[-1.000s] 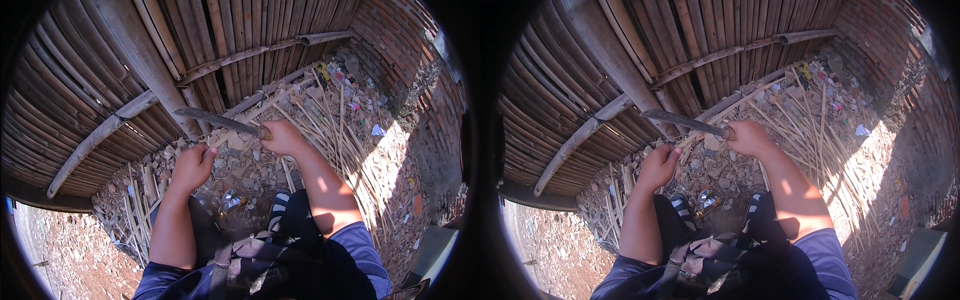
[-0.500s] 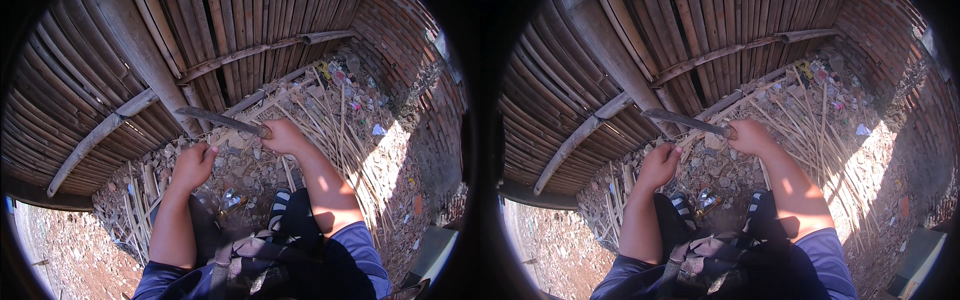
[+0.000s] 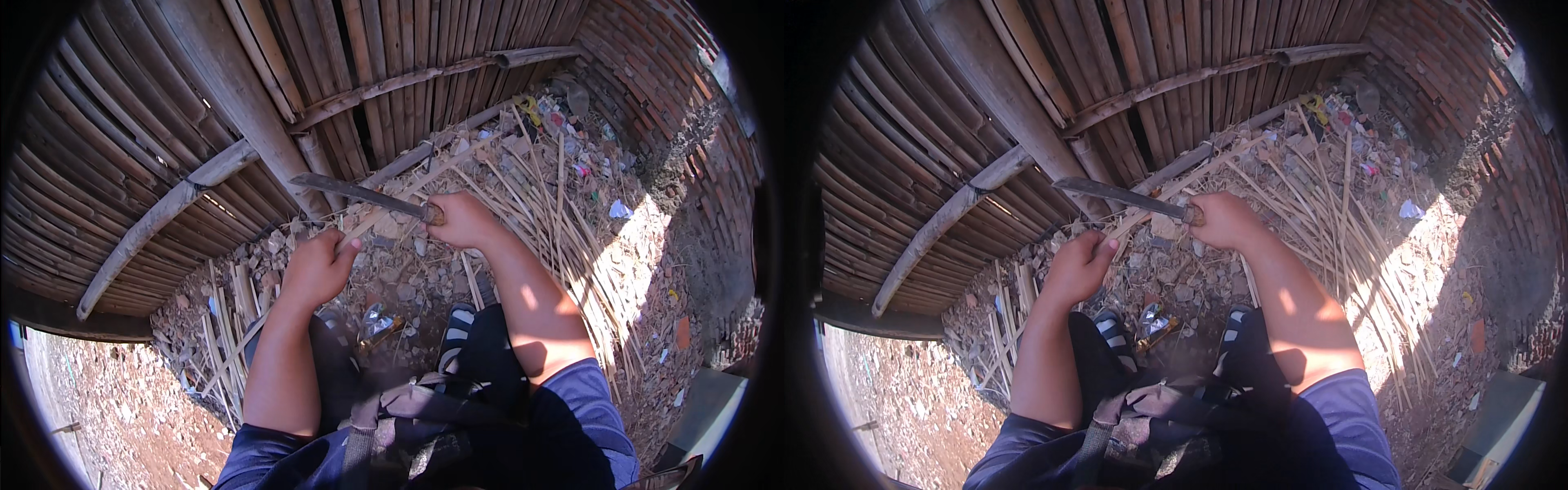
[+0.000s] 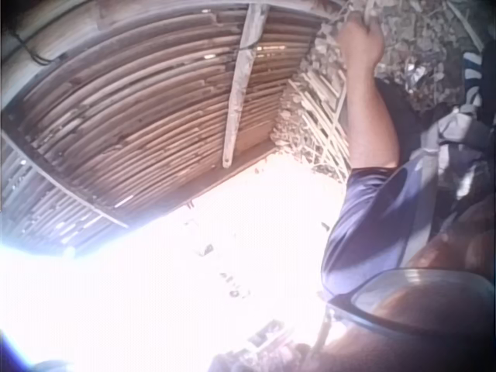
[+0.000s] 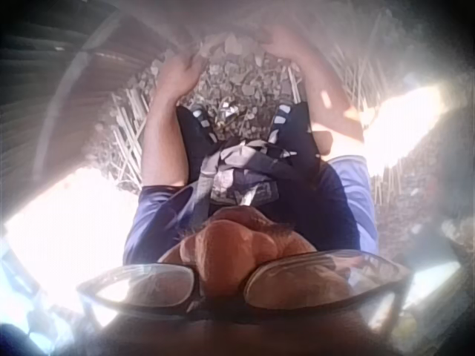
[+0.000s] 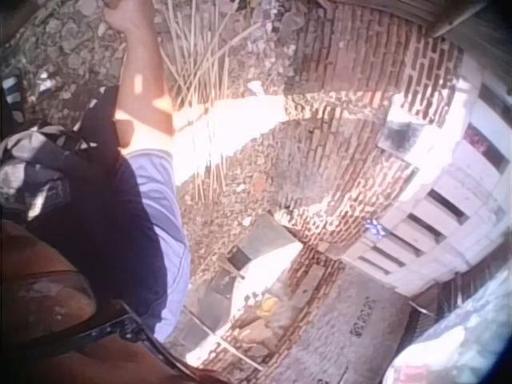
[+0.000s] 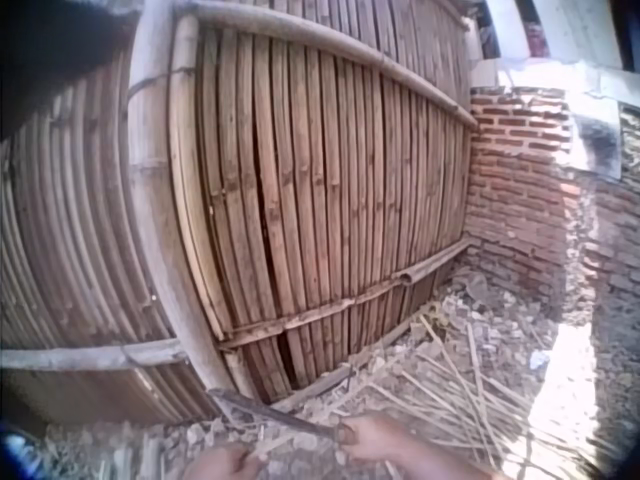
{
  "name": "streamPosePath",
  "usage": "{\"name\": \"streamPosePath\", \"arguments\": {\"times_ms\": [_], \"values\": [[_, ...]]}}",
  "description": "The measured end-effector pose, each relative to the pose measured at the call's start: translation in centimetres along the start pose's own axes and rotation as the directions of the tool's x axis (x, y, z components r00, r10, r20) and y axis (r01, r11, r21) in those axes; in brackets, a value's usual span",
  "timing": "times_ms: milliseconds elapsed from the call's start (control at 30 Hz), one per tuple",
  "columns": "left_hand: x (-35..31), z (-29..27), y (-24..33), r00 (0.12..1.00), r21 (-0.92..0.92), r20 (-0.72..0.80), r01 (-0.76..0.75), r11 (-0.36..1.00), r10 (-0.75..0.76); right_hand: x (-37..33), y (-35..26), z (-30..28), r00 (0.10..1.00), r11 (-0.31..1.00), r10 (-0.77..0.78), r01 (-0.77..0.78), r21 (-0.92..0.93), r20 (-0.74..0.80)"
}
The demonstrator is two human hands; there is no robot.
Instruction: The person strips thin layers of bamboo from a strip using a knife, while sitting in a yard filled with bamboo debris.
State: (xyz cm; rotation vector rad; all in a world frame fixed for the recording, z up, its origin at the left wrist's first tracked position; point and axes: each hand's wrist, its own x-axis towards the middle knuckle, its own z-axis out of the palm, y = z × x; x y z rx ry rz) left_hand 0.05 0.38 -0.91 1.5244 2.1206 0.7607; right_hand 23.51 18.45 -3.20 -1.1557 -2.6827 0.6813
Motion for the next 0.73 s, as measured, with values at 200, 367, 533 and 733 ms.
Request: {"name": "streamPosePath", "arguments": {"times_ms": [200, 367, 533, 733], "values": [[0.1, 0.1, -0.1, 1.0, 0.009, 0.025, -0.003, 1.0, 0.003, 0.0, -0.3, -0.2, 0.997, 0.999, 0.042, -0.041, -0.018, 0.072], [-0.1, -0.3, 0.5, 0.999, 0.035, 0.046, 0.008, 0.999, -0.01, 0.0, -0.3, 0.0, 0.996, 0.999, 0.042, -0.04, -0.023, 0.077], [0.0, -0.2, 0.5, 0.994, 0.089, 0.105, 0.017, 0.996, -0.026, 0.1, -0.1, 0.5, 0.997, 0.999, 0.026, -0.024, -0.026, 0.078], [-0.1, 0.4, 0.9, 0.993, 0.099, 0.106, 0.031, 0.995, -0.042, 0.4, -0.8, 0.0, 0.98, 0.987, 0.155, -0.149, -0.053, 0.123]]}}
